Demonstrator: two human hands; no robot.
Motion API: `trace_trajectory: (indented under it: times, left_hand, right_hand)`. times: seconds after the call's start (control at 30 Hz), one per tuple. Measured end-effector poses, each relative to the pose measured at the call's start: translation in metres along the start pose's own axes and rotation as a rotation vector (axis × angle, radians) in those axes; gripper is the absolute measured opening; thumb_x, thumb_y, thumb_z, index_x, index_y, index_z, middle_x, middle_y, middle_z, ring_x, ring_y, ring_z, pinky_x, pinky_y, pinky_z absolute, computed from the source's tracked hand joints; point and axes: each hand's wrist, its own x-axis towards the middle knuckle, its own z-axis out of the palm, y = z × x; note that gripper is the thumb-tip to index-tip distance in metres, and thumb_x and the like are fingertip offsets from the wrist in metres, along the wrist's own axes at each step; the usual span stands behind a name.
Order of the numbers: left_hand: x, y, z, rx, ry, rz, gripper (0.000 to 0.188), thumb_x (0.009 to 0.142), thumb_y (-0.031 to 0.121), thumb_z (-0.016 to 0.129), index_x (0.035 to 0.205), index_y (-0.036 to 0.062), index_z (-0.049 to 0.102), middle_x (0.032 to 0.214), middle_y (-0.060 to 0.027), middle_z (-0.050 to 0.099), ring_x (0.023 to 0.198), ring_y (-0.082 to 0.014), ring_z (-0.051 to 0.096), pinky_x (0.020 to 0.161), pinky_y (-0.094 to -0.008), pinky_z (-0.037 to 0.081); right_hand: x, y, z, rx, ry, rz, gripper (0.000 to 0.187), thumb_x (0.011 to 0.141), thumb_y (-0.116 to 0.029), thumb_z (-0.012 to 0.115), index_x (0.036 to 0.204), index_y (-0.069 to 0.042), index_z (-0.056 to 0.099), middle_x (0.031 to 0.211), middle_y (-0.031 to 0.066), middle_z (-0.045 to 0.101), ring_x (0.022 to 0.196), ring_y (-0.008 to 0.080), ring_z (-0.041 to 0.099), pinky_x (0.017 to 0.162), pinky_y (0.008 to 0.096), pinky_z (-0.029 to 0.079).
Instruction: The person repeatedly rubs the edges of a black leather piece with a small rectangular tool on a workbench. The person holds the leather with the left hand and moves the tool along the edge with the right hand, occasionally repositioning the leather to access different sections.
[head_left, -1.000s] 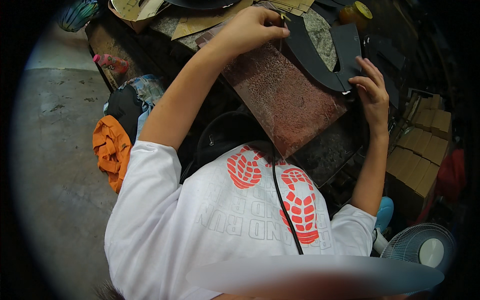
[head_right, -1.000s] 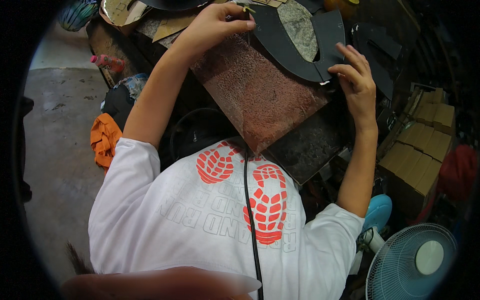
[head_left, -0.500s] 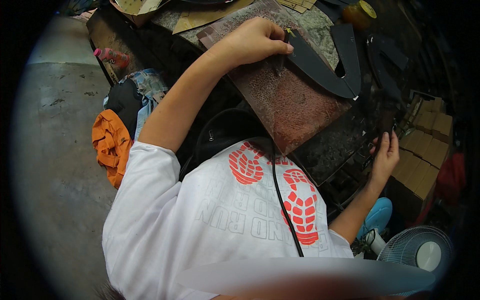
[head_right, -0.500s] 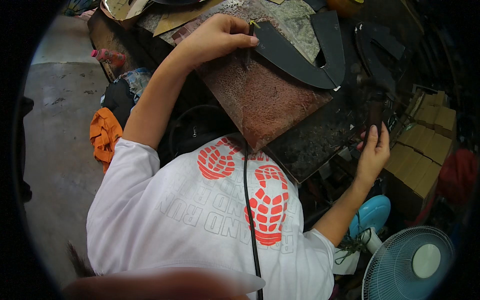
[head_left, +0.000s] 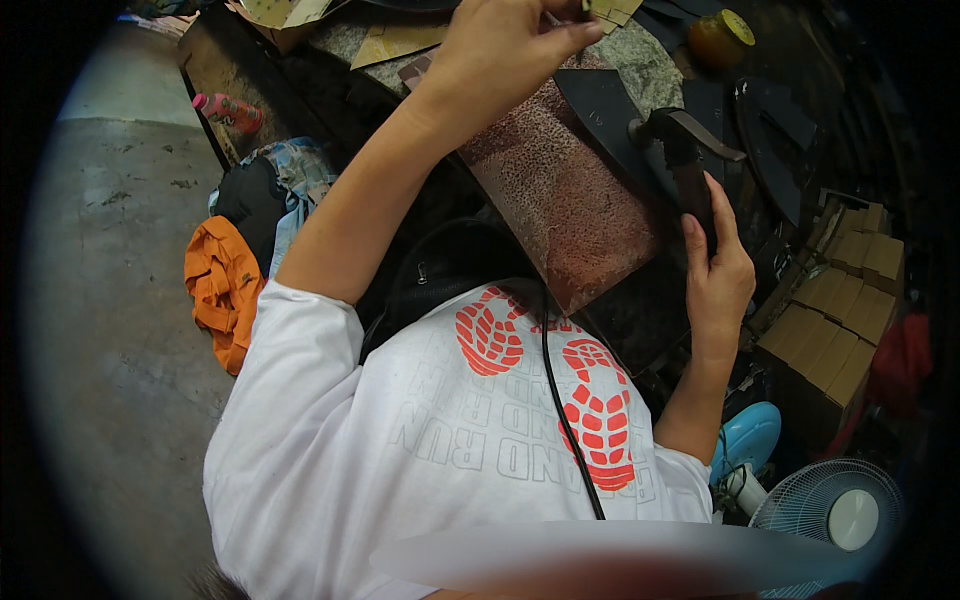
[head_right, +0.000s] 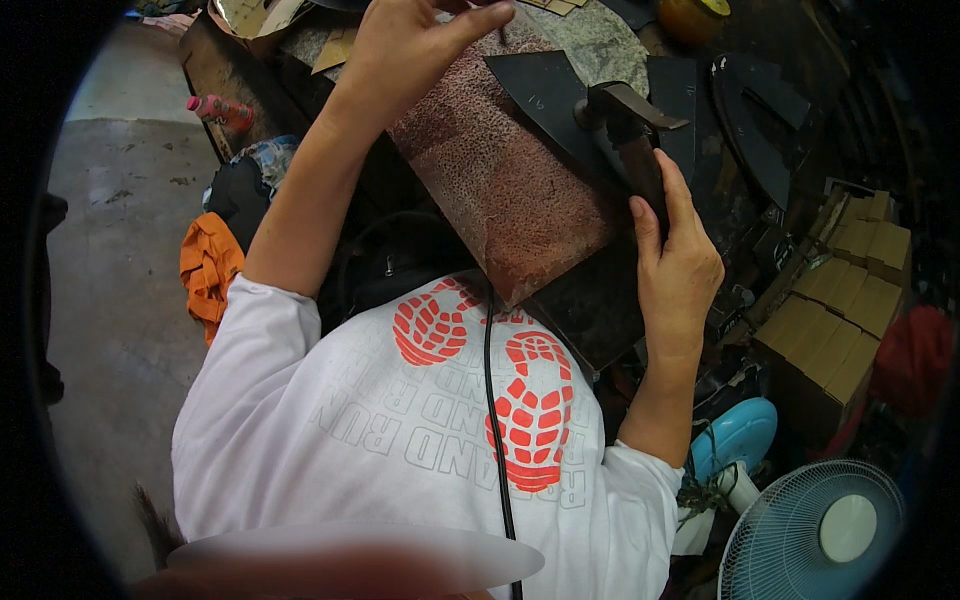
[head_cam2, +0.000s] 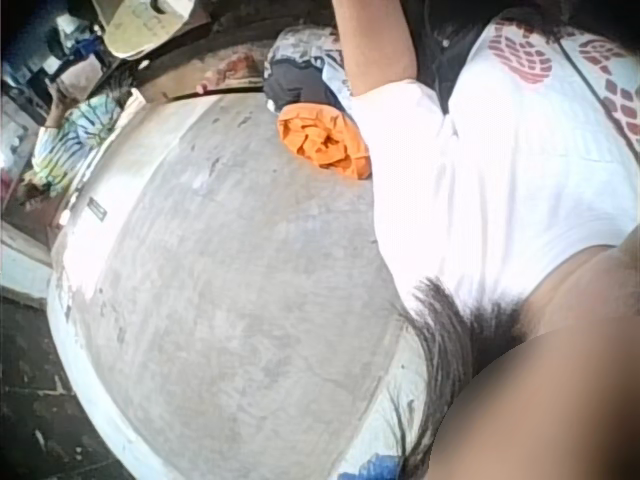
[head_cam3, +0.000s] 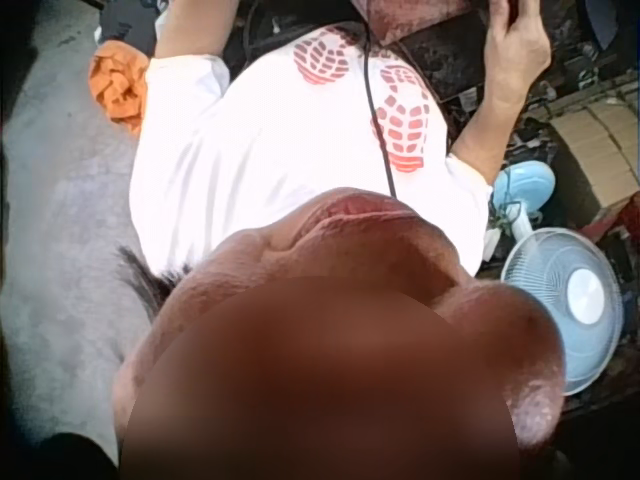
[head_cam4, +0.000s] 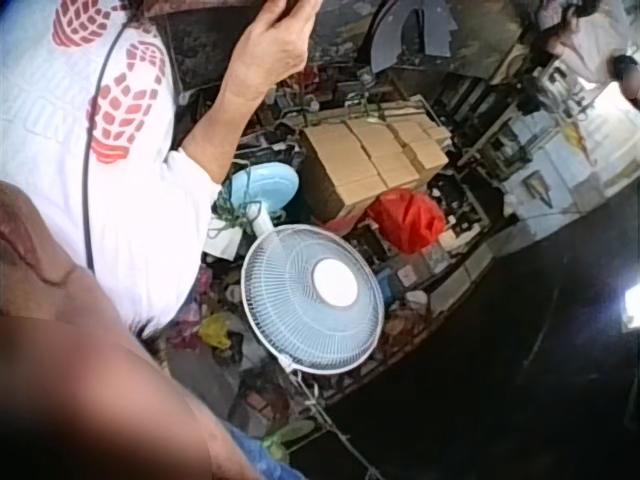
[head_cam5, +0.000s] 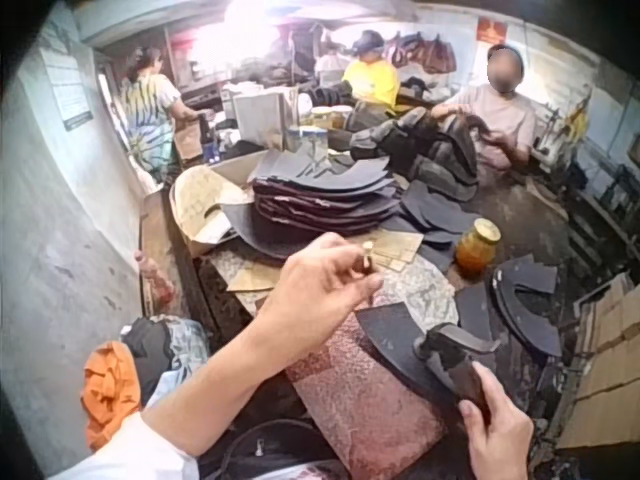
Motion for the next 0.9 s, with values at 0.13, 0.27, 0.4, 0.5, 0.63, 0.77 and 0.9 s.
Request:
trace_trajectory:
  times: [0.13,0.27,0.4,0.5,0.63,0.77,0.9]
  left_hand:
    - [0.018,-0.016,0.038,-0.480,-0.049,-0.125,0.013,0.093,0.011,0.067,0.095,-0.0018,0.068,0.076,-0.0054,0.069,0.065,-0.0122,0.064,0.062,-0.0241,0.052]
    - [0.019,-0.049,0.067,-0.350,0.018,-0.077,0.017,0.092,0.012,0.069,0.098,-0.0045,0.071,0.082,-0.0115,0.074,0.072,-0.0138,0.073,0.064,-0.0245,0.058]
    - [0.017,-0.060,0.071,-0.425,0.075,-0.100,0.019,0.092,0.013,0.069,0.098,-0.0054,0.070,0.082,-0.0119,0.073,0.072,-0.0142,0.073,0.064,-0.0248,0.058]
    - [0.017,-0.056,0.066,-0.401,0.023,-0.192,0.014,0.094,0.010,0.066,0.095,-0.0039,0.066,0.079,-0.0078,0.070,0.068,-0.0120,0.068,0.062,-0.0245,0.055]
    - [0.017,-0.056,0.062,-0.440,-0.041,-0.224,0.013,0.095,0.009,0.064,0.094,-0.0038,0.064,0.078,-0.0080,0.070,0.068,-0.0125,0.068,0.061,-0.0263,0.055]
    - [0.019,-0.058,0.068,-0.181,0.026,0.063,0.021,0.090,0.017,0.071,0.100,-0.0016,0.070,0.085,-0.0145,0.073,0.071,-0.0212,0.073,0.065,-0.0298,0.057]
    - [0.021,-0.052,0.075,0.144,0.123,0.410,0.020,0.087,0.020,0.072,0.098,0.0037,0.070,0.084,-0.0151,0.070,0.076,-0.0307,0.070,0.068,-0.0373,0.056]
  right_hand:
    - [0.002,0.003,-0.001,0.009,-0.003,-0.034,0.039,0.097,-0.030,0.063,0.135,-0.020,0.059,0.106,0.0150,0.072,0.094,0.0314,0.073,0.079,0.0386,0.056]
    - [0.007,-0.004,0.001,-0.029,-0.038,0.014,0.038,0.098,-0.032,0.061,0.133,-0.018,0.058,0.104,0.0158,0.072,0.093,0.0338,0.072,0.077,0.0406,0.055]
    - [0.008,-0.006,0.000,-0.069,-0.040,0.008,0.041,0.098,-0.033,0.062,0.136,-0.019,0.057,0.106,0.0155,0.072,0.095,0.0348,0.072,0.079,0.0415,0.055]
    - [0.006,0.004,0.004,-0.076,-0.032,-0.009,0.043,0.097,-0.033,0.062,0.138,-0.021,0.056,0.108,0.0155,0.072,0.095,0.0348,0.071,0.079,0.0409,0.055]
    - [0.009,0.017,0.010,-0.041,-0.035,-0.011,0.045,0.096,-0.032,0.064,0.140,-0.023,0.056,0.111,0.0154,0.071,0.097,0.0324,0.072,0.079,0.0393,0.055]
    - [0.024,-0.004,-0.021,0.067,0.113,-0.209,0.046,0.095,-0.024,0.067,0.140,-0.021,0.057,0.124,0.0121,0.069,0.113,0.0259,0.067,0.090,0.0365,0.054]
    - [0.042,-0.046,-0.072,0.560,0.370,-0.342,0.029,0.099,-0.018,0.059,0.121,0.000,0.062,0.104,0.0125,0.066,0.073,0.0127,0.060,0.063,0.0250,0.049]
